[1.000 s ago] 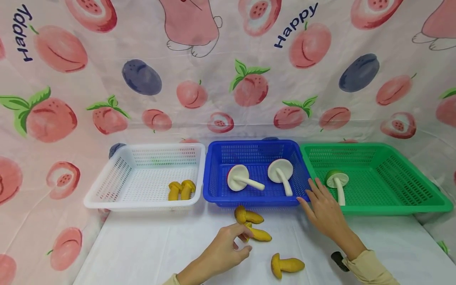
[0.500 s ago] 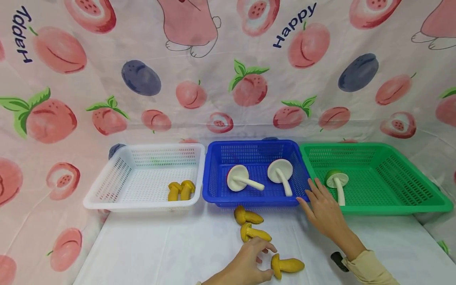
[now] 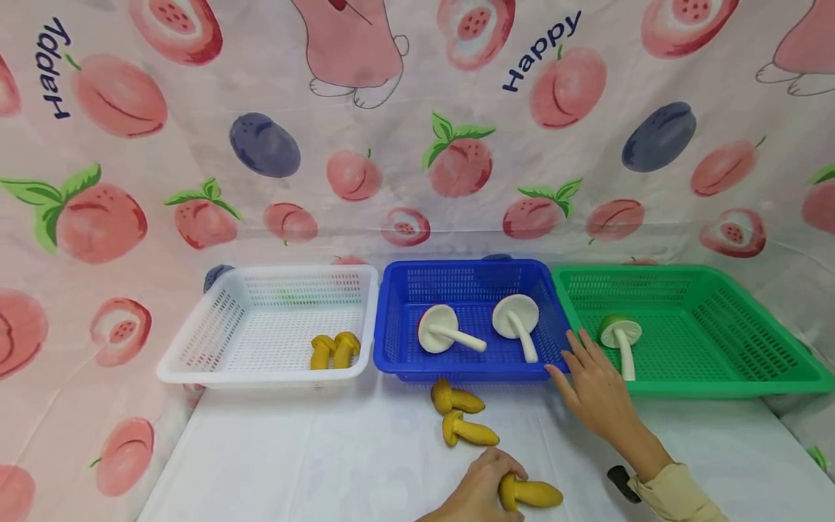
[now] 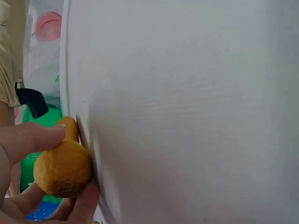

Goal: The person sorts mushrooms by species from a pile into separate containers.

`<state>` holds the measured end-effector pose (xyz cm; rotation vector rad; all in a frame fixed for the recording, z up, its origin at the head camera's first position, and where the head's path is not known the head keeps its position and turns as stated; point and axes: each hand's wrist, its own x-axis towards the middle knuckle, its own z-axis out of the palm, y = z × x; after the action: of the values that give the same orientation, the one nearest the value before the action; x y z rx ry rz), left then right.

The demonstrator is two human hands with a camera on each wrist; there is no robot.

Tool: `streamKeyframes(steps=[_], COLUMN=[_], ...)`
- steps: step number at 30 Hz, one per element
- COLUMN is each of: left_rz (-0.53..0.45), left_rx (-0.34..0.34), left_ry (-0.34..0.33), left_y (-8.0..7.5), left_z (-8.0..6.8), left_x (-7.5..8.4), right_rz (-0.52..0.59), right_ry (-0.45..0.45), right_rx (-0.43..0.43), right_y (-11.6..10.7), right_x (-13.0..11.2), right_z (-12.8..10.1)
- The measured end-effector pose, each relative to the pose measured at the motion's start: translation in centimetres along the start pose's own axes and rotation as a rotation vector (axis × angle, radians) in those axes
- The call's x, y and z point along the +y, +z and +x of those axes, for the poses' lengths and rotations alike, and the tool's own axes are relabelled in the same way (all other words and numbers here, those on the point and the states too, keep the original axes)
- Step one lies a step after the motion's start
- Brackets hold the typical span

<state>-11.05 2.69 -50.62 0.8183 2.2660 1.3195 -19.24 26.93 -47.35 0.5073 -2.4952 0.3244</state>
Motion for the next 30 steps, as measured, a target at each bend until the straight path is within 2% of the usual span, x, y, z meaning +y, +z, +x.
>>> streamKeyframes(steps=[8, 14, 21, 24, 30], left_rz=[0.021, 0.050, 0.033, 0.015, 0.015], left_rx=[-0.003, 0.036, 0.096, 0.132, 0.216], left_ry=[-0.022, -0.016, -0.053, -0.040, 0.038], left_y=[-0.5, -1.5, -3.2, -4.1, -6.1], left_z=[-0.2, -1.1, -2.3, -2.7, -3.5], left_x=[0.1, 0.3, 0.5, 0.6, 1.0], right_rz=[0.002, 0.001, 0.004, 0.004, 0.007], right_ry=[-0.001, -0.002, 0.005, 0.003, 0.002], right_rx=[0.006, 0.014, 0.004, 0.004, 0.010], right_y=[0.1, 0.0, 0.0, 0.0, 0.0], right_x=[0.0, 0.0, 0.0, 0.0, -0.1], right_z=[-0.1, 0.0, 0.1, 0.1, 0.1])
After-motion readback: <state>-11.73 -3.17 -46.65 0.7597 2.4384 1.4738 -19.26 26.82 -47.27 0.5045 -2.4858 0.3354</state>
